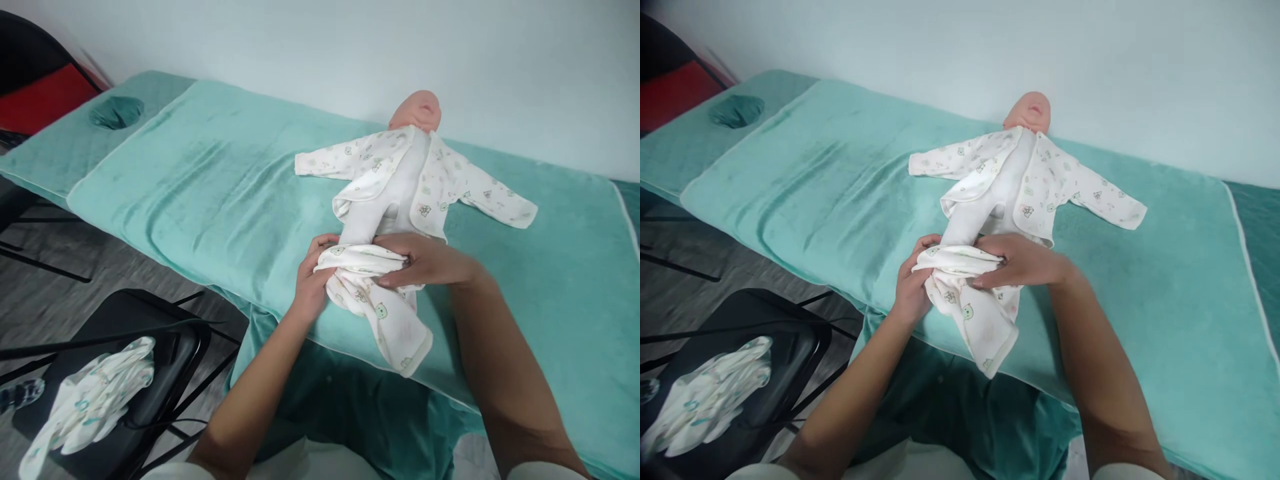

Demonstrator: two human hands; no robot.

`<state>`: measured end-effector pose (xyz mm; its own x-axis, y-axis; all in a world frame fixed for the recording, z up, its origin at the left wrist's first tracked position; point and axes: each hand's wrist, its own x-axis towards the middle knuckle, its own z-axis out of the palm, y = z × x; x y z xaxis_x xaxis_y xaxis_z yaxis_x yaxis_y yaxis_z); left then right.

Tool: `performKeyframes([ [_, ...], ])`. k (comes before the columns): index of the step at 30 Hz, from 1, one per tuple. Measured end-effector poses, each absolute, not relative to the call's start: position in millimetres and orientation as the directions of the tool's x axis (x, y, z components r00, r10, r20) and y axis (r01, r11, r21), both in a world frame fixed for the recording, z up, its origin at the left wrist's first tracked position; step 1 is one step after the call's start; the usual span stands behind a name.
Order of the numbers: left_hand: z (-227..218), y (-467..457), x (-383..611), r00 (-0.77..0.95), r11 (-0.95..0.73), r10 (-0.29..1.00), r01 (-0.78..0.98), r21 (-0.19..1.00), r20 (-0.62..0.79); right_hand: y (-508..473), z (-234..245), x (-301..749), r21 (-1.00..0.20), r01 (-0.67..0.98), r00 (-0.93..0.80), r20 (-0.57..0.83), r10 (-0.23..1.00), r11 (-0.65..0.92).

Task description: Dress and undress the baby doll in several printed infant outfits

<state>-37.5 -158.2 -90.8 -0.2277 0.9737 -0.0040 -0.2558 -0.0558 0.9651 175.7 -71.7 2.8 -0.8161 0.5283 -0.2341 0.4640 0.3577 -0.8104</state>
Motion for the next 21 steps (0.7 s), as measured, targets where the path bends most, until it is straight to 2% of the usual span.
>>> performKeyframes([
  [3, -92.7, -155.1, -38.4, -0.165, -0.085, 0.986, -0.345, 0.935, 0.029, -74.2, 3.5, 172.8, -0.781, 0.501, -0.798, -0.251, 0.548, 0.373],
  [8, -86.5, -142.7, -35.2, -0.209, -0.016, 0.976, -0.354, 0.935, -0.063, -76.2, 1.0, 169.5, -0.734, 0.603, -0.706, -0.308, 0.638, 0.313],
  [11, -79.7, -132.5, -31.6, -0.254, -0.022, 0.965, -0.307, 0.951, -0.06, -76.1, -0.1, 168.9, -0.707, 0.646, -0.66, -0.329, 0.676, 0.288],
  [16, -75.4, -113.4, -30.0, -0.265, -0.09, 0.963, -0.156, 0.984, 0.046, -76.0, 0.1, 167.9, -0.676, 0.659, -0.647, -0.285, 0.707, 0.33],
  [21, -77.6, -103.9, -32.3, -0.221, -0.098, 0.972, -0.099, 0.99, 0.074, -76.3, 0.2, 167.2, -0.661, 0.673, -0.662, -0.336, 0.67, 0.333],
])
